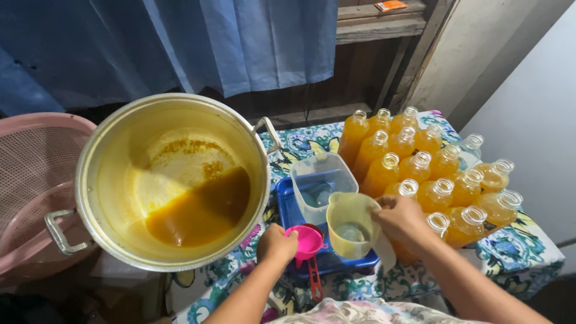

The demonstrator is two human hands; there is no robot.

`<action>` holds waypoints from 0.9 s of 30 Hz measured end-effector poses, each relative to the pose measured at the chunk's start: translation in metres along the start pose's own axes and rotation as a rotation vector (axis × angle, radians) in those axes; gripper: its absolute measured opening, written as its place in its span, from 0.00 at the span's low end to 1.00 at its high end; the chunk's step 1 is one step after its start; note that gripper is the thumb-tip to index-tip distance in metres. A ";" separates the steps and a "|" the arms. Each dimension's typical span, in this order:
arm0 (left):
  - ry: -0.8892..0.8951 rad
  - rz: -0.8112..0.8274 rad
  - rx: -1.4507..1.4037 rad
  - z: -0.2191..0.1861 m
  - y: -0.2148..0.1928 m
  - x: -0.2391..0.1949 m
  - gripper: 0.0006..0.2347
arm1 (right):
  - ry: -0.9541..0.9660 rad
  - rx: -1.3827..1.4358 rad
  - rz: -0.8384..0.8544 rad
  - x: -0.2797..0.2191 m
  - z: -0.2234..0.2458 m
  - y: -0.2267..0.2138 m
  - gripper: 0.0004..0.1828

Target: The person pours an orange liquid from a large pot into a plastic container using a pink funnel, then transfers the liquid into multiple plastic bottles. The person also handles a plastic bag containing black bottle caps and places them on the table.

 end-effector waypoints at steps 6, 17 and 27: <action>0.251 -0.195 -0.106 -0.048 -0.044 -0.007 0.15 | -0.016 -0.021 0.074 -0.003 0.048 -0.025 0.21; 0.224 -0.004 -0.219 -0.081 -0.070 -0.027 0.13 | -0.032 -0.383 0.125 0.022 -0.005 0.024 0.21; 0.275 0.014 -0.278 -0.093 -0.076 -0.042 0.10 | 0.029 -0.267 0.120 0.023 -0.046 0.045 0.17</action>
Point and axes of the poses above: each hand's wrist, its own x-axis towards the middle knuckle, its own y-axis out of the palm, z = x × y, the point moved 8 cm from there along x, towards the middle knuckle, and after that the axes turned 2 degrees about -y, right-handed, at the moved point
